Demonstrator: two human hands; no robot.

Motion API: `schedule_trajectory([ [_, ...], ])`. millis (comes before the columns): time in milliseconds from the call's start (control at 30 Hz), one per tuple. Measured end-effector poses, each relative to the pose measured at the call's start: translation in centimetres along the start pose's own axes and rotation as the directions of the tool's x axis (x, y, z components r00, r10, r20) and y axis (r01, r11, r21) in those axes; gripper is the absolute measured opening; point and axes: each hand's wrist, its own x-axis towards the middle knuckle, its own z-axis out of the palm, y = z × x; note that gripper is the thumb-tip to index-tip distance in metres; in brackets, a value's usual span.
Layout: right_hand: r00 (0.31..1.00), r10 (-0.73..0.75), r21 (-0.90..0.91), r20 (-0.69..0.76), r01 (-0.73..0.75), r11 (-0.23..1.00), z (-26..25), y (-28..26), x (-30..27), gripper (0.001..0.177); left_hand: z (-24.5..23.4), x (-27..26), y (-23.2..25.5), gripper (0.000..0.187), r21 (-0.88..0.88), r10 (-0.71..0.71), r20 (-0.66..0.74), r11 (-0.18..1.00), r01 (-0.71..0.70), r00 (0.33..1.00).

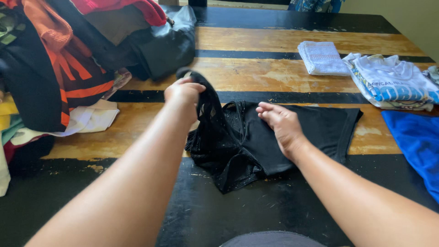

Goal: The person folds several pieces of clothing by hand on a table, including a black undergarment, a pair of checkered shorts, and a pair of blue shorts, then places each folded item onto a stack.

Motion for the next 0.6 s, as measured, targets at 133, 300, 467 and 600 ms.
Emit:
schedule_trajectory([
  [133,0.977,0.214,0.146,0.027,-0.215,0.966,-1.7,-2.9,0.2,0.066,2.0,-5.6,-6.6,0.043,0.616,0.739,0.512,0.038,-0.787,0.438],
  [300,0.878,0.469,0.378,0.094,-0.467,0.799,-2.0,-4.2,-1.3,0.108,-0.4,-9.9,-12.9,0.051,0.558,0.32,0.782,0.024,-0.83,0.535],
  [467,0.879,0.474,0.293,0.061,-0.47,0.833,-2.8,-4.3,-1.0,0.075,-2.9,-10.3,-13.9,0.059,0.582,0.33,0.813,-0.458,-0.671,0.48],
  [600,0.894,0.446,-0.046,0.037,-0.444,0.895,-3.7,-5.1,-1.1,0.055,-4.2,-10.7,-12.6,0.07,0.718,0.283,0.68,-0.444,-0.536,0.676],
])
